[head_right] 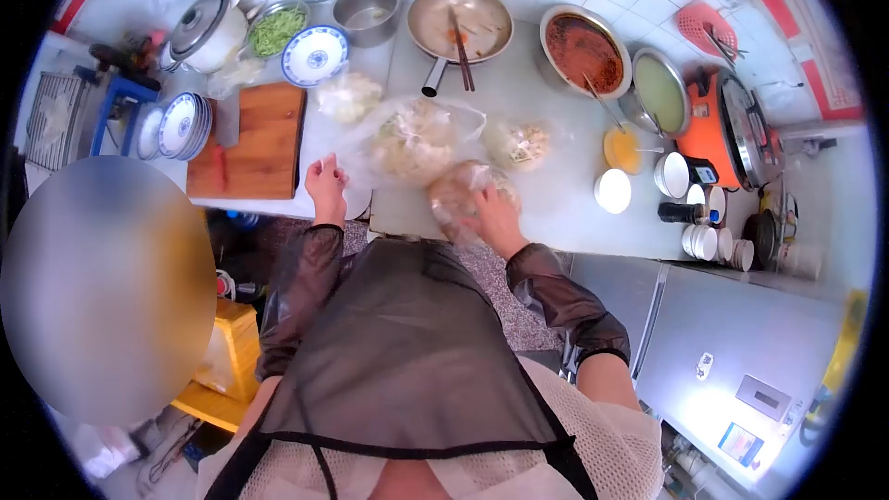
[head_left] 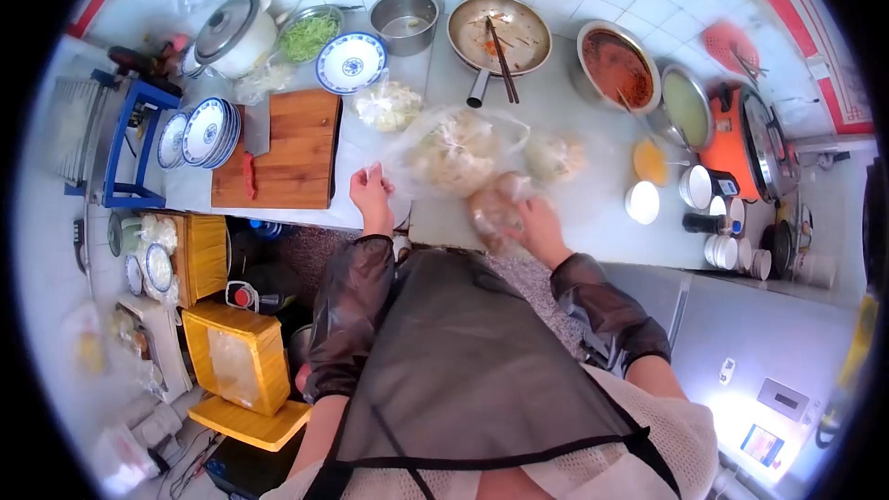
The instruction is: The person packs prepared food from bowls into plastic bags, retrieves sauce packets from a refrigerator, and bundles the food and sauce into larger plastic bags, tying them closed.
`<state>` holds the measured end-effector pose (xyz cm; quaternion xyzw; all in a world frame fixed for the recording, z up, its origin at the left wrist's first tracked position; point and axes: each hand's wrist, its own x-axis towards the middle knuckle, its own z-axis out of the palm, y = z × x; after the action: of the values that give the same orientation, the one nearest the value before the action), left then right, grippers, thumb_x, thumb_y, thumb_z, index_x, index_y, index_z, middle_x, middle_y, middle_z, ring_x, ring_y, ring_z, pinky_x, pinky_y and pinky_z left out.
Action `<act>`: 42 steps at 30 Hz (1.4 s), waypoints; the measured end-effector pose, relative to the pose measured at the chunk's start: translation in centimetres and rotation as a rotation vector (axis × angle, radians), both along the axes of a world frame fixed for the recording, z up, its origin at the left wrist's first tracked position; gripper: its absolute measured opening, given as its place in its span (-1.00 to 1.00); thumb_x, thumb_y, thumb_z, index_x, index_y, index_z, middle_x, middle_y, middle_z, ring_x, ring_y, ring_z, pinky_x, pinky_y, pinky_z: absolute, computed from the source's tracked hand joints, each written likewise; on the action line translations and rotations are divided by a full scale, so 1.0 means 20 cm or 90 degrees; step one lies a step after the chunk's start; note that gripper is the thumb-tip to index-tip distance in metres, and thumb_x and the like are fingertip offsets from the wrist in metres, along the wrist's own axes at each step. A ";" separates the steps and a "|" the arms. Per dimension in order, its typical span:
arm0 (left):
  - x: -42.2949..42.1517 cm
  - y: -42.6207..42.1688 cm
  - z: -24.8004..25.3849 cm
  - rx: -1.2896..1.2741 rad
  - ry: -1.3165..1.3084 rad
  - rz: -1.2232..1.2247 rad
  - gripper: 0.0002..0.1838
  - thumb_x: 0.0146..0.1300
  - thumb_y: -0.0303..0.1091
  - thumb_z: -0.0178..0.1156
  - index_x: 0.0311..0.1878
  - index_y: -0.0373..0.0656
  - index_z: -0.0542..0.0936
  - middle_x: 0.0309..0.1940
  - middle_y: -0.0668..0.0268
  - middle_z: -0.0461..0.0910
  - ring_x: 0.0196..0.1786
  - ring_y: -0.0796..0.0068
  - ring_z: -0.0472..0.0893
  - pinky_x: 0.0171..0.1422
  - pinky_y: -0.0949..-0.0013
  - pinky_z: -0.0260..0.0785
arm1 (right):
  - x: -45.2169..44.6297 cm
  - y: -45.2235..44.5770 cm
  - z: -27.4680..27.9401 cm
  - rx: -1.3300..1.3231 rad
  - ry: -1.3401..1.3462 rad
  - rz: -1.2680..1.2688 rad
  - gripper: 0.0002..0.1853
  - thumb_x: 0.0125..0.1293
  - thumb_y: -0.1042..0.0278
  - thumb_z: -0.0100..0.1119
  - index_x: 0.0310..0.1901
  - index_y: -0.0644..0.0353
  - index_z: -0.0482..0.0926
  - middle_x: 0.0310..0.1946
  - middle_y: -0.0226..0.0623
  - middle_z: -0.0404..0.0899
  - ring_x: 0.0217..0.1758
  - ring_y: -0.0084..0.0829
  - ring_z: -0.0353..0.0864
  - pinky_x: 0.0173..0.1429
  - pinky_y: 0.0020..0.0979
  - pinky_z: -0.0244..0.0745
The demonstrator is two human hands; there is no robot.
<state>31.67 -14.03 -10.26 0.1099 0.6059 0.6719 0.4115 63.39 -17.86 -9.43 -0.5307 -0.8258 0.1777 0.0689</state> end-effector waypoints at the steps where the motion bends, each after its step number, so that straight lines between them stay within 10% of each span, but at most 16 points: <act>1: -0.01 -0.03 -0.01 -0.013 -0.043 -0.008 -0.74 0.22 -0.34 0.23 -0.18 -0.26 0.39 -0.55 0.37 0.38 -0.62 0.60 0.33 -0.55 0.48 0.21 | -0.01 -0.01 0.01 0.019 0.080 -0.016 -0.46 0.03 -0.01 0.30 -0.01 0.08 0.42 -0.16 -0.06 0.45 -0.20 0.00 0.52 -0.21 -0.15 0.45; 8: -0.03 -0.05 0.13 -0.034 -0.050 -0.122 -0.86 0.23 -0.37 0.21 -0.29 -0.21 0.48 -0.62 0.48 0.36 -0.62 0.68 0.33 -0.53 0.58 0.12 | 0.05 0.14 -0.02 -0.193 -0.076 0.113 -0.73 0.18 0.09 0.12 -0.32 0.15 0.56 -0.53 -0.11 0.57 -0.40 -0.08 0.59 -0.31 -0.12 0.44; 12: -0.02 -0.06 0.22 0.031 -0.114 -0.072 -0.87 0.25 -0.36 0.19 -0.26 -0.22 0.56 -0.64 0.52 0.34 -0.59 0.73 0.32 -0.51 0.62 0.04 | 0.03 0.25 0.35 -0.175 0.068 0.132 -0.65 0.25 0.09 0.03 -0.44 0.24 0.55 -0.57 -0.10 0.53 -0.47 -0.14 0.57 -0.36 -0.16 0.41; 17: 0.06 -0.07 0.26 0.038 -0.139 -0.111 -0.82 0.28 -0.35 0.16 -0.14 -0.23 0.60 -0.67 0.56 0.27 -0.61 0.76 0.24 -0.52 0.62 -0.02 | -0.18 0.44 0.88 -0.537 0.390 -0.025 -0.69 0.30 0.12 0.05 -0.50 0.14 0.54 -0.67 -0.55 0.39 -0.65 -0.67 0.29 -0.60 -0.53 0.13; 22: 0.12 -0.14 0.44 0.038 -0.014 -0.223 -0.69 0.31 -0.40 0.11 0.10 -0.20 0.55 -0.67 0.62 0.23 -0.62 0.80 0.14 -0.56 0.62 -0.07 | -0.55 0.69 0.71 -0.837 0.536 -0.185 -0.78 0.29 0.22 0.09 -0.52 -0.01 0.51 -0.69 -0.68 0.30 -0.69 -0.81 0.16 -0.63 -0.63 -0.02; 29: 0.07 -0.16 0.46 0.062 -0.059 -0.145 -0.69 0.34 -0.44 0.02 0.13 -0.26 0.47 -0.61 0.49 0.39 -0.62 0.75 0.23 -0.56 0.63 0.03 | -1.20 0.58 0.08 -0.449 0.889 -0.176 -0.75 0.28 0.28 0.09 -0.52 0.19 0.52 -0.58 -0.41 0.51 -0.54 -0.59 0.44 -0.44 -0.56 0.33; 32: -0.09 -0.05 0.34 0.098 -0.014 -0.160 -0.77 0.35 -0.44 0.00 0.01 -0.31 0.47 -0.49 0.29 0.53 -0.59 0.68 0.36 -0.53 0.61 0.16 | -1.25 0.51 0.04 -0.666 0.627 -0.110 -0.71 0.33 0.29 0.01 -0.53 0.21 0.50 -0.58 -0.43 0.50 -0.52 -0.57 0.45 -0.40 -0.52 0.34; 34: -0.14 -0.05 0.32 0.084 0.122 -0.243 -0.62 0.33 -0.52 -0.06 0.20 -0.36 0.33 -0.14 0.16 0.61 -0.52 0.65 0.44 -0.47 0.59 0.20 | -1.24 0.51 -0.15 -0.374 0.505 0.084 -0.71 0.33 0.21 -0.02 -0.41 0.26 0.52 -0.60 -0.38 0.53 -0.56 -0.53 0.50 -0.47 -0.47 0.38; 36: -0.13 -0.04 0.28 0.092 0.158 -0.291 -0.54 0.30 -0.51 -0.01 0.26 -0.36 0.24 0.09 0.06 0.52 -0.49 0.60 0.46 -0.42 0.56 0.29 | -1.10 0.49 0.10 -0.432 0.561 0.029 -0.79 0.32 0.29 -0.03 -0.36 0.26 0.48 -0.50 -0.27 0.56 -0.52 -0.40 0.53 -0.41 -0.37 0.43; 42: 0.12 0.09 0.15 0.052 0.892 -0.348 -0.38 0.04 -0.52 0.16 0.25 -0.17 0.30 -0.12 0.05 0.54 -0.22 0.06 0.55 -0.11 0.12 0.39 | -0.78 0.52 -0.08 0.017 0.254 -0.002 -0.80 0.07 0.55 0.02 -0.22 0.22 0.48 -0.34 -0.09 0.53 -0.31 -0.05 0.52 -0.23 -0.15 0.41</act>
<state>34.03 -12.15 -7.29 0.6733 0.6515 0.3407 0.0778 47.84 -7.41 -11.12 -0.4852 -0.7973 0.2681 0.2387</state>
